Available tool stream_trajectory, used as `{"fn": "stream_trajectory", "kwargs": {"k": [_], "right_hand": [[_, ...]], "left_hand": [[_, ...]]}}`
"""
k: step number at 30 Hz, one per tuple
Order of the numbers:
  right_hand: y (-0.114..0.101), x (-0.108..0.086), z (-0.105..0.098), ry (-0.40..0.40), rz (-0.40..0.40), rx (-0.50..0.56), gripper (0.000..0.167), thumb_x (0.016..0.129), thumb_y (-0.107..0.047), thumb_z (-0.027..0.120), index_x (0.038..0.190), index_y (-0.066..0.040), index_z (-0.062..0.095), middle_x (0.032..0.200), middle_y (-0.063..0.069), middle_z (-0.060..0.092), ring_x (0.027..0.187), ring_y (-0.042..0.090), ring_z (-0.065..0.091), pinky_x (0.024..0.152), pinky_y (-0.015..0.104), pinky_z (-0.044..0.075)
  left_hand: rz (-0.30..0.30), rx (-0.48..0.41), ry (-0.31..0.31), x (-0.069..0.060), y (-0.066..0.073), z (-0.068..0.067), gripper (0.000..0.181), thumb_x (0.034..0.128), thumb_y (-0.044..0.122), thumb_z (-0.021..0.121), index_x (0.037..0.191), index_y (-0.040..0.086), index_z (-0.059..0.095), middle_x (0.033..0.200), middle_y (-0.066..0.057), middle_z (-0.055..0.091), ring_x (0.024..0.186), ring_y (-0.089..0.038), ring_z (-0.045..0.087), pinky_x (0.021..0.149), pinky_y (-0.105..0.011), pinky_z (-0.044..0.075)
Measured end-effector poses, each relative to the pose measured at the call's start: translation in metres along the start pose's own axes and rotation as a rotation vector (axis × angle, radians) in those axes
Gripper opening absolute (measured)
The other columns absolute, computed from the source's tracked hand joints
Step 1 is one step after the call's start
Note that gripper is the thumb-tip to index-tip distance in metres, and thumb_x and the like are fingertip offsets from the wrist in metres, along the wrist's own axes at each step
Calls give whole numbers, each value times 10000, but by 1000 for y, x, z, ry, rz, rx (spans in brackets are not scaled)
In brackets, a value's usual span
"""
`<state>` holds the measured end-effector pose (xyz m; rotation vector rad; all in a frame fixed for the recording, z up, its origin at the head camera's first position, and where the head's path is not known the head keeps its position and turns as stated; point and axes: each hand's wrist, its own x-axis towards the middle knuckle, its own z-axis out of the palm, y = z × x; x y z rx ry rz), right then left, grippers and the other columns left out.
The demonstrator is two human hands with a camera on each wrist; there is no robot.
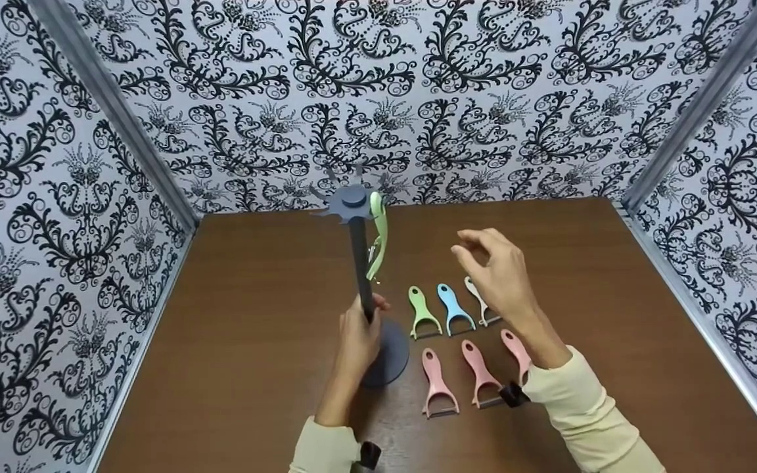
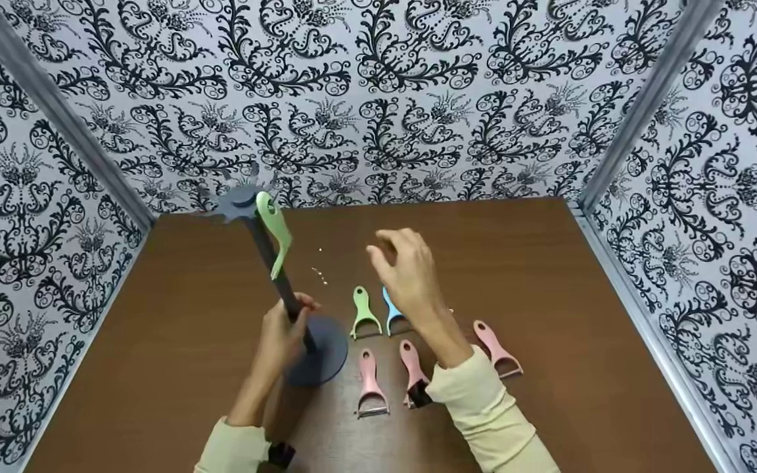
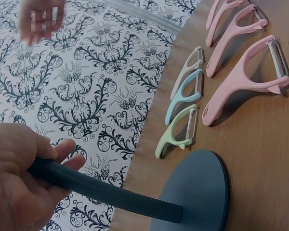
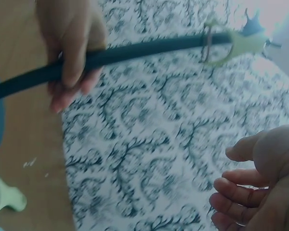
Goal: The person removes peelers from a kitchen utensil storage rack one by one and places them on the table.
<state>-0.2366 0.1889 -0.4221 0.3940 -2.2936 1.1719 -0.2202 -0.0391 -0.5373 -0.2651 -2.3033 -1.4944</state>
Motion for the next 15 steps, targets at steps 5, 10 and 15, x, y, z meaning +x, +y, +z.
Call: {"fn": "stream_trajectory", "kwargs": {"k": [5, 10, 15], "right_hand": [[-21, 5, 3, 46, -111, 40, 220, 921, -37, 774, 1121, 48, 741, 992, 142, 709, 941, 251, 677, 888, 343, 524], [-44, 6, 3, 80, -183, 103, 219, 925, -34, 771, 1132, 31, 743, 1017, 96, 716, 960, 267, 684, 905, 326, 518], [-64, 7, 4, 77, -205, 160, 249, 942, -70, 763, 1174, 16, 731, 1035, 72, 709, 981, 220, 677, 920, 304, 511]], "left_hand": [[9, -16, -4, 0, -1, 0, 192, 943, -136, 574, 978, 34, 657, 901, -46, 754, 893, -251, 743, 838, -445, 556], [14, -23, 2, 1, -1, 1, 200, 954, -145, 548, 983, 23, 653, 898, -62, 751, 894, -254, 747, 829, -437, 570], [9, -15, 12, 1, -2, 2, 222, 936, -156, 548, 967, 35, 657, 887, -51, 753, 885, -243, 746, 829, -445, 564]]}}
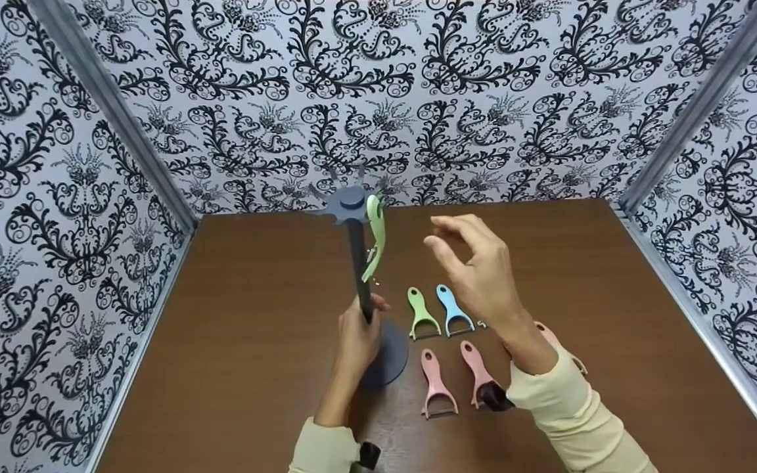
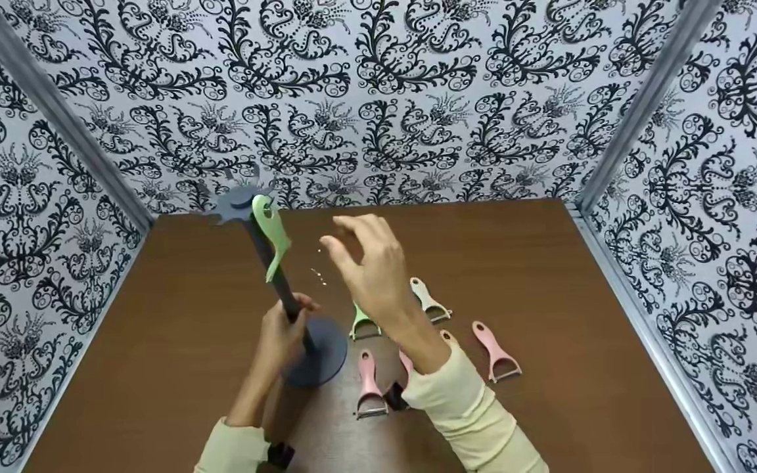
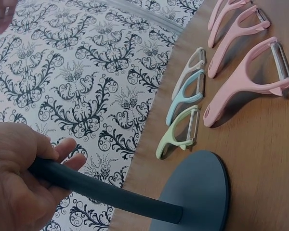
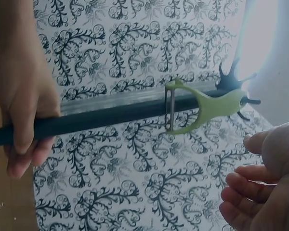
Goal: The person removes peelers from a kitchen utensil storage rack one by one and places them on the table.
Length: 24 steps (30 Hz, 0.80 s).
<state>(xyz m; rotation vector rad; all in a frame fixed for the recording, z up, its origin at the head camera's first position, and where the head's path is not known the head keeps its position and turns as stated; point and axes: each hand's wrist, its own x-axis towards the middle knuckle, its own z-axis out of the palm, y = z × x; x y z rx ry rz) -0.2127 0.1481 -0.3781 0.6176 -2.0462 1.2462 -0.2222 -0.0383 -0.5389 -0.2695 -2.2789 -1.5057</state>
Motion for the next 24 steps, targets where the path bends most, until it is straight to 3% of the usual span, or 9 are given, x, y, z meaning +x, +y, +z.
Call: {"fn": "stream_trajectory", "kwargs": {"k": [13, 24], "right_hand": [[-24, 9, 22, 7, -35, 103, 395, 909, -82, 800, 1265, 32, 675, 1071, 120, 698, 973, 258, 655, 901, 332, 506], [-31, 9, 39, -22, -14, 148, 479, 876, -118, 841, 1289, 37, 654, 1088, 96, 682, 1015, 244, 633, 913, 371, 500]], "left_hand": [[-43, -16, -20, 1, 1, 1, 221, 933, -148, 564, 960, 48, 661, 888, -32, 756, 896, -240, 742, 851, -442, 554], [15, 10, -12, 2, -1, 1, 219, 910, -152, 573, 938, 47, 659, 865, -29, 751, 876, -250, 736, 836, -426, 555]]}}
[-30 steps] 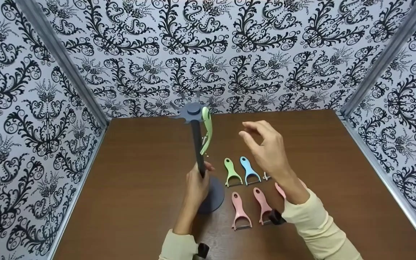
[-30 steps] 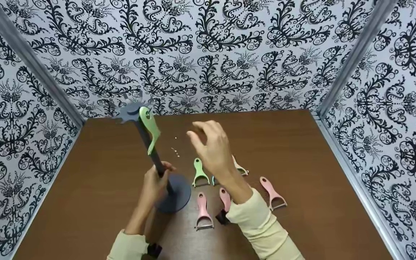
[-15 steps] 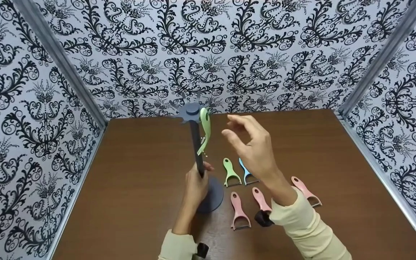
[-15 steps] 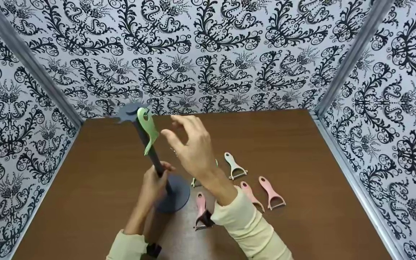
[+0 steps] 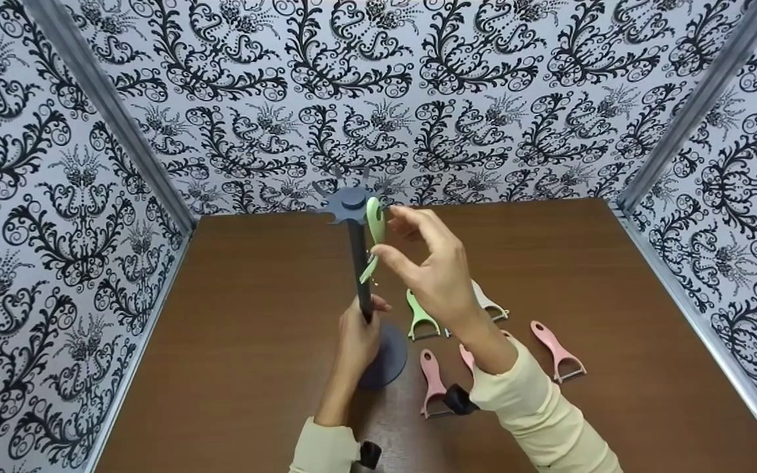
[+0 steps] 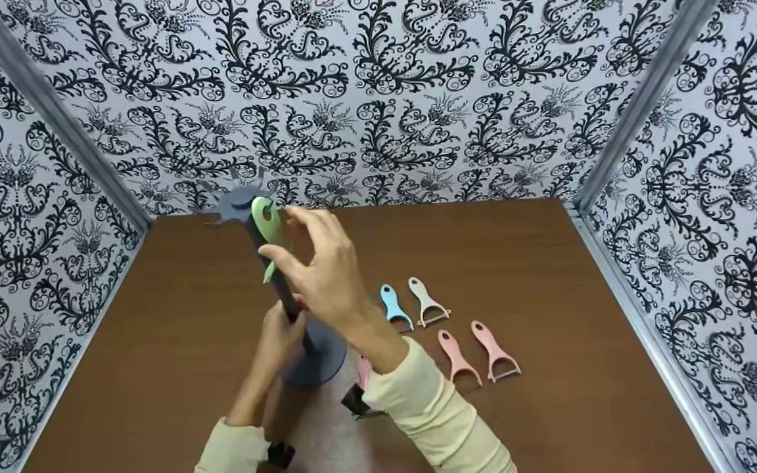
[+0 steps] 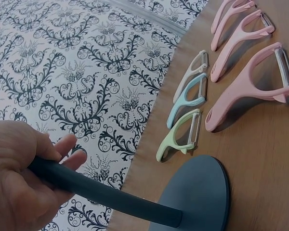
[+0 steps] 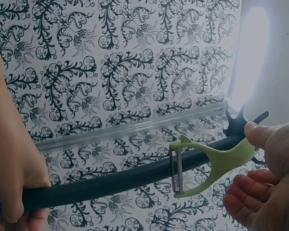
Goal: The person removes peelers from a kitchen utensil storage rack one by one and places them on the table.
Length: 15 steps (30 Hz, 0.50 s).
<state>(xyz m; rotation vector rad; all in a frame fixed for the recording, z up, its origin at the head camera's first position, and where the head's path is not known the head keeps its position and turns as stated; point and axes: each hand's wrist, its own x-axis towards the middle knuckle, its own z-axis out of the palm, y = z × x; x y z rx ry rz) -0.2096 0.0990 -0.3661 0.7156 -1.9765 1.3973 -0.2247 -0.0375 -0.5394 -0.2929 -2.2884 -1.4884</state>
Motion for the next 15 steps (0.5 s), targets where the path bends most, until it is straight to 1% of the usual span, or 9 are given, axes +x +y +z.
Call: {"fn": "stream_trajectory", "kwargs": {"k": [3, 7, 10, 12, 15], "right_hand": [[0, 1, 5, -3, 6, 13, 503, 864, -137, 856, 1280, 54, 647, 1080, 83, 681, 996, 245, 633, 901, 356, 499], [0, 0, 11, -1, 5, 14, 498, 854, -155, 867, 1255, 44, 650, 1071, 72, 685, 972, 215, 635, 886, 342, 508], [2, 0, 14, 9, 4, 18, 464, 858, -152, 863, 1234, 27, 658, 1055, 64, 704, 953, 203, 650, 886, 345, 517], [3, 0, 15, 15, -3, 22, 436, 865, -145, 855, 1219, 24, 666, 1038, 63, 719, 943, 203, 660, 889, 352, 516], [5, 0, 17, 12, -22, 24, 392, 879, -125, 837, 1204, 23, 676, 1020, 63, 731, 929, 202, 672, 884, 354, 519]], "left_hand": [[-2, -11, -1, 0, 0, 0, 224, 901, -158, 571, 935, 44, 662, 863, -33, 749, 876, -254, 734, 838, -429, 554], [-28, -33, -16, 0, 0, 0, 224, 895, -164, 571, 937, 36, 663, 869, -55, 750, 887, -259, 730, 845, -431, 549], [-52, -49, -29, 0, 1, -1, 214, 894, -167, 570, 940, 17, 669, 881, -87, 752, 898, -263, 728, 853, -435, 546], [-56, -56, -35, 0, 1, -1, 210, 889, -174, 569, 943, 1, 671, 890, -110, 753, 901, -269, 729, 854, -440, 547], [-55, -48, -32, -1, 0, -1, 224, 878, -185, 571, 943, 6, 670, 887, -92, 751, 894, -258, 735, 848, -432, 555]]}}
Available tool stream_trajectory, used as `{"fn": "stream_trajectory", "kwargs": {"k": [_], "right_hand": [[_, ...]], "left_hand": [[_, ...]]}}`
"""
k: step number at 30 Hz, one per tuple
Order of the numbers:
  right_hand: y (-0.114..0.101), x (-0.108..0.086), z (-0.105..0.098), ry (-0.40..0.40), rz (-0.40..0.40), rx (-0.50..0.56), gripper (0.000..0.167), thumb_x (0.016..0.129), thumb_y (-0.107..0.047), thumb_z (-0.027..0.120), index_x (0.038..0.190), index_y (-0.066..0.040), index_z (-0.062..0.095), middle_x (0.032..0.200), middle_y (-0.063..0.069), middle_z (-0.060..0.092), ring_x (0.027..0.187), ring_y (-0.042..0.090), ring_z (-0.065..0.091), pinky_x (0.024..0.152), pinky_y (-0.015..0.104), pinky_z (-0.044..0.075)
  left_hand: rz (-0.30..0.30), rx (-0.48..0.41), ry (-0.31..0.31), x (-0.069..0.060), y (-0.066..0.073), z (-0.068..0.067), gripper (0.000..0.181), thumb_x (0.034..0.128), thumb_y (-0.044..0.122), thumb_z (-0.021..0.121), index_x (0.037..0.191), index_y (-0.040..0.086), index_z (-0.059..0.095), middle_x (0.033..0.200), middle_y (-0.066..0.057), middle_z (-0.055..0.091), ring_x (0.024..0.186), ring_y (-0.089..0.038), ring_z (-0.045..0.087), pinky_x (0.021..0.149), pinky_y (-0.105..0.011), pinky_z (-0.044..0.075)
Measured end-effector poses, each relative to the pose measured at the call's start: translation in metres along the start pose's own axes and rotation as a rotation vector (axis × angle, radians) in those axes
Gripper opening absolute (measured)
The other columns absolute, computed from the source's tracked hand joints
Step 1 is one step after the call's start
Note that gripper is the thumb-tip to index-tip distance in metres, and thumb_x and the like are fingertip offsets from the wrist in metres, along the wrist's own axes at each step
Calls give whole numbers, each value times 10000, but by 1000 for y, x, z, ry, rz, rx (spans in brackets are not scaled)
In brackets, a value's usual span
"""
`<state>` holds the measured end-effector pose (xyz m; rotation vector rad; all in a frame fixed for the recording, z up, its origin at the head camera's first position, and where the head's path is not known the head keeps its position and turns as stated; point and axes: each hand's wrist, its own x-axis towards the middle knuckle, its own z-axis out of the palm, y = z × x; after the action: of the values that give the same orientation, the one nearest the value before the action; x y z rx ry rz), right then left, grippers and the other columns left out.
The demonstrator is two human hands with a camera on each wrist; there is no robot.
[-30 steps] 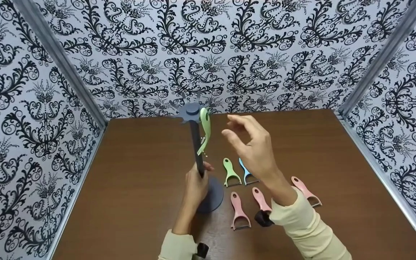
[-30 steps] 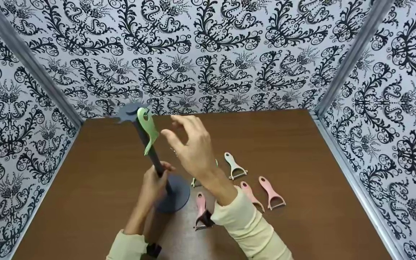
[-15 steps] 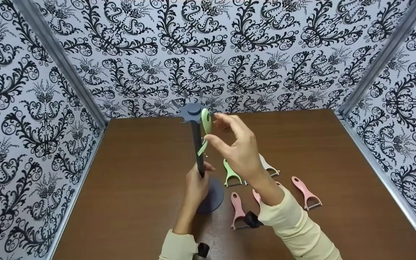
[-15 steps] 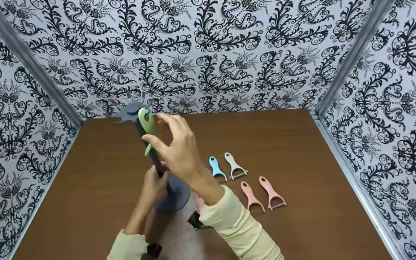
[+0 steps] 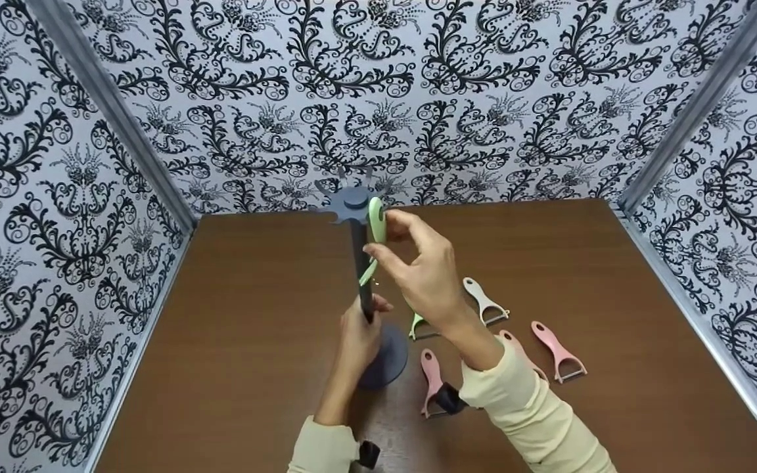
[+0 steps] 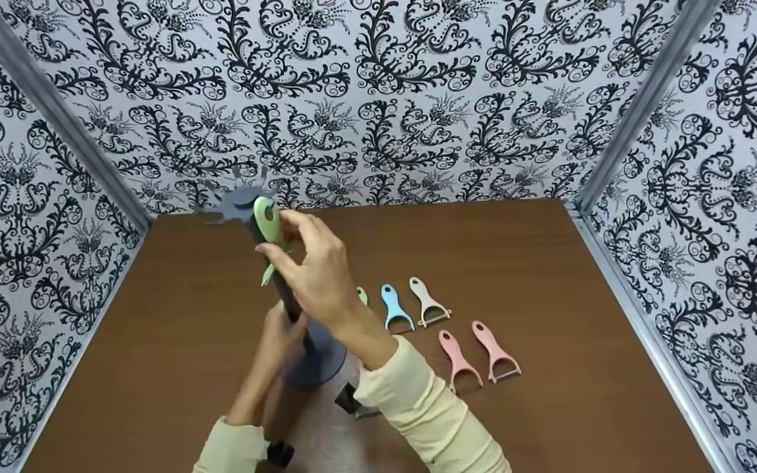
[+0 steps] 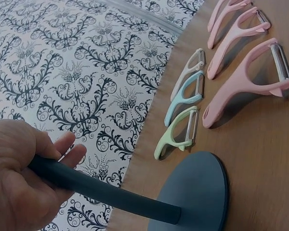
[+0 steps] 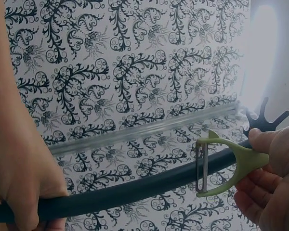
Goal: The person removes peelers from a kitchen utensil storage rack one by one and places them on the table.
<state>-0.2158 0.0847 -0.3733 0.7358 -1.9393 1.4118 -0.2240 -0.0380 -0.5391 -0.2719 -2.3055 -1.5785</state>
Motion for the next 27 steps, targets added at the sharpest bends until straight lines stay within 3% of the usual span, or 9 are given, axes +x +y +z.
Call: {"fn": "stream_trajectory", "kwargs": {"k": [6, 14, 20, 23, 27], "right_hand": [[0, 1, -2, -34, -46, -10, 315, 901, -89, 808, 1154, 40, 672, 1012, 86, 728, 909, 205, 676, 854, 351, 539], [0, 2, -7, -32, -49, -14, 253, 915, -51, 786, 1103, 62, 659, 1000, 122, 713, 881, 212, 686, 820, 327, 559], [-1, 2, -8, -35, -53, -6, 248, 919, -50, 781, 1094, 70, 653, 960, 118, 698, 821, 216, 657, 756, 312, 554], [-3, 2, -9, -44, -41, -9, 255, 919, -53, 780, 1100, 71, 648, 946, 118, 692, 806, 208, 648, 727, 299, 548], [-5, 1, -10, -48, -26, -22, 256, 918, -51, 781, 1098, 70, 645, 925, 113, 686, 787, 199, 639, 698, 288, 541]], "left_hand": [[22, 33, 51, -1, -1, 3, 221, 891, -165, 601, 945, 46, 633, 860, -32, 746, 858, -230, 741, 820, -424, 569], [72, 32, 120, -4, 0, 7, 163, 922, -115, 646, 995, 29, 625, 911, -49, 750, 850, -236, 730, 762, -417, 563], [56, -7, 216, -5, 1, 10, 150, 962, 41, 722, 1067, 16, 617, 941, -52, 743, 828, -210, 702, 738, -404, 539], [50, 22, 269, -7, 3, 10, 192, 970, 139, 743, 1074, 17, 636, 923, -47, 742, 800, -206, 689, 722, -425, 525], [52, 89, 294, -9, 5, 8, 219, 940, 219, 778, 1039, 42, 693, 887, -9, 751, 785, -198, 708, 694, -432, 531]]}}
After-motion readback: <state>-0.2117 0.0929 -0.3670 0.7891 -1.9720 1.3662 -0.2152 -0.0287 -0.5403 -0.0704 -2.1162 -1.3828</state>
